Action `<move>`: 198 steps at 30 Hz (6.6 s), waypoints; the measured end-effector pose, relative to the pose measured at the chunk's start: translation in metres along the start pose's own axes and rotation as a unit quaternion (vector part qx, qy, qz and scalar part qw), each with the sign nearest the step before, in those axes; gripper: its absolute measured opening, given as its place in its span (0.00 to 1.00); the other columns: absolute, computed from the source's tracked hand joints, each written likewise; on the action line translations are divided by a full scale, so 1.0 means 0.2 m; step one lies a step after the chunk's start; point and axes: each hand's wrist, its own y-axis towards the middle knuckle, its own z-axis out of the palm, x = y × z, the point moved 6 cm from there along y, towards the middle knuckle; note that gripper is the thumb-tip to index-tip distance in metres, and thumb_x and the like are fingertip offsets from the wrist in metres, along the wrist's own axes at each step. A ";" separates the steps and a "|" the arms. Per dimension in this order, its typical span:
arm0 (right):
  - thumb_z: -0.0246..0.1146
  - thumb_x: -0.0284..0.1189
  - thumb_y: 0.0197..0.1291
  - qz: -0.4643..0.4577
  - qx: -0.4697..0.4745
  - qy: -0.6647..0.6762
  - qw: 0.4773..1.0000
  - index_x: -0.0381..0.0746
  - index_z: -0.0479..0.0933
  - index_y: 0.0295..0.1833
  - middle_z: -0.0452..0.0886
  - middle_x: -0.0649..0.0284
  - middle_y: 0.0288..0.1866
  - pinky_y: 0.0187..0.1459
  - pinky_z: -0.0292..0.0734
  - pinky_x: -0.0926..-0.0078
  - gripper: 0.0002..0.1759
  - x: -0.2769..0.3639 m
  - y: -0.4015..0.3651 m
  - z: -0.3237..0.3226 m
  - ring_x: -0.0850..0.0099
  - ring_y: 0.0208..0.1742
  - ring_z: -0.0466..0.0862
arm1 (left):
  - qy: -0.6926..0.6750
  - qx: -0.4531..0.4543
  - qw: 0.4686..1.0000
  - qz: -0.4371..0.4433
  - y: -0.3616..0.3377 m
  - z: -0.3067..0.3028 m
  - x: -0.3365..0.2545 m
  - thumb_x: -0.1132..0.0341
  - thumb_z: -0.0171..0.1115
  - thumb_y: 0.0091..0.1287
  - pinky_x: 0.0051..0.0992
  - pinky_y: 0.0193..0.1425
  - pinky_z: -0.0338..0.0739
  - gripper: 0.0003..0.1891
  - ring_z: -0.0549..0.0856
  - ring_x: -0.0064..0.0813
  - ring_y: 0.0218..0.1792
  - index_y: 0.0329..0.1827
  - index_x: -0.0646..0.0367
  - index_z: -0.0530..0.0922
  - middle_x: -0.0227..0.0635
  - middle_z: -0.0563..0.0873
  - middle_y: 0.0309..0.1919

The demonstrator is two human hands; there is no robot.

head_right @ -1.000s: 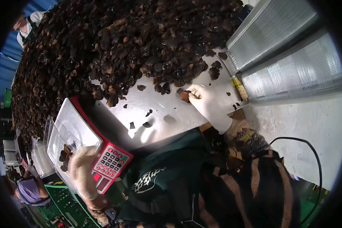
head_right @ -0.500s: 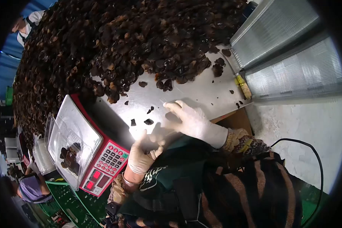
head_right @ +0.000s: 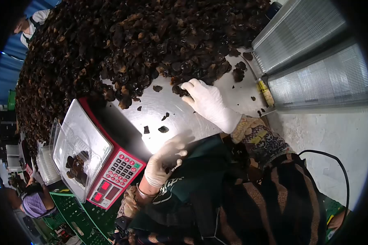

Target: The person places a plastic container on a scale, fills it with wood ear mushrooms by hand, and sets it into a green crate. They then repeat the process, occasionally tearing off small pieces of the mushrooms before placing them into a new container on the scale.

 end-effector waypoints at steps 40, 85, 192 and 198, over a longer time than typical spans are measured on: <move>0.66 0.41 0.54 0.059 0.053 -0.061 0.995 0.43 0.79 0.37 0.80 0.66 0.34 0.31 0.77 0.72 0.13 0.00 0.07 0.15 0.66 0.29 0.82 | -0.081 -0.004 0.997 0.018 -0.02 -0.04 0.02 0.57 0.49 0.73 0.16 0.34 0.76 0.18 0.82 0.27 0.47 0.58 0.56 0.74 0.34 0.80 0.51; 0.68 0.27 0.48 -0.124 -0.007 0.042 0.991 0.40 0.79 0.44 0.77 0.62 0.52 0.58 0.68 0.64 0.14 0.11 0.12 0.04 0.63 0.57 0.75 | -0.075 0.057 0.995 0.040 -0.06 -0.04 0.00 0.53 0.51 0.72 0.16 0.36 0.73 0.24 0.81 0.24 0.48 0.65 0.56 0.69 0.33 0.80 0.50; 0.57 0.09 0.49 -0.253 0.109 0.192 0.942 0.33 0.73 0.42 0.74 0.59 0.46 0.51 0.71 0.79 0.14 0.50 0.30 0.38 0.65 0.47 0.76 | 0.706 -0.445 0.364 0.414 -1.25 -0.52 -0.82 0.48 0.69 0.51 0.37 0.65 0.62 0.29 0.76 0.36 0.55 0.56 0.47 0.79 0.31 0.82 0.52; 0.55 0.10 0.52 -0.201 0.139 0.190 0.951 0.34 0.71 0.41 0.73 0.59 0.48 0.52 0.70 0.80 0.12 0.46 0.30 0.41 0.67 0.49 0.75 | 0.667 -0.462 0.334 0.480 -1.33 -0.48 -0.81 0.57 0.70 0.53 0.36 0.62 0.64 0.25 0.77 0.35 0.53 0.55 0.52 0.79 0.31 0.83 0.47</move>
